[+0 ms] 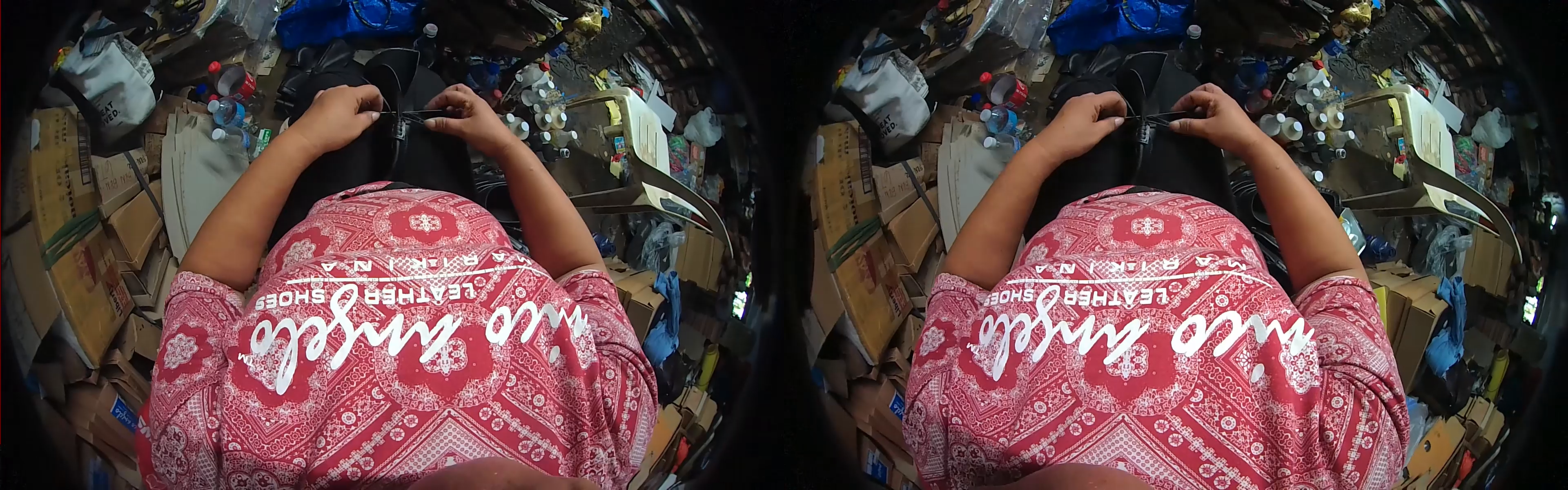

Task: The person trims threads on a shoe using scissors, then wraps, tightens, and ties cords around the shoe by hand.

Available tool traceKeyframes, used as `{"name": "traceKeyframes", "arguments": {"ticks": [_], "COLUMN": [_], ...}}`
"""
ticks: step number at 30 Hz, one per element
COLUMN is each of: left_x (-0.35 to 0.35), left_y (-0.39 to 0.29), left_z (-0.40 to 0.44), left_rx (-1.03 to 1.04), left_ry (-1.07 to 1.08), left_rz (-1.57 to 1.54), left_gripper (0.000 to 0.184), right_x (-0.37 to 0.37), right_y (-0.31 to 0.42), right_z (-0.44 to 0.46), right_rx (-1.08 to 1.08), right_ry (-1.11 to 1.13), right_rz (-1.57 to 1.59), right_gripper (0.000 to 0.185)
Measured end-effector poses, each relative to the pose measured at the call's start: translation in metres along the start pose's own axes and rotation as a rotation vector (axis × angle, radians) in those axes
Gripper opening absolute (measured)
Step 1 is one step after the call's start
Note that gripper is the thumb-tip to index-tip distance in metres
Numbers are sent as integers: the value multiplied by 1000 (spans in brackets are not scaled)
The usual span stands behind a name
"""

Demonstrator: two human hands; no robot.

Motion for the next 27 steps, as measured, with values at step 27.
{"name": "traceKeyframes", "arguments": {"ticks": [27], "left_x": [11], "left_y": [-21], "left_z": [10], "left_rx": [145], "left_ry": [142], "left_rz": [144], "left_gripper": [11], "right_x": [-47], "right_y": [37], "right_z": [17], "right_rx": [-142], "right_ry": [-90], "right_rz": [-649], "right_gripper": [22]}}
Point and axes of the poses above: each hand's wrist, its own z-axis towards the middle knuckle, its own x-axis out of the palm, y = z × x, the point moved 10 cm from there along z, towards the middle knuckle, and after that the axes turned 3 degrees about -x, right-handed, at the moved point
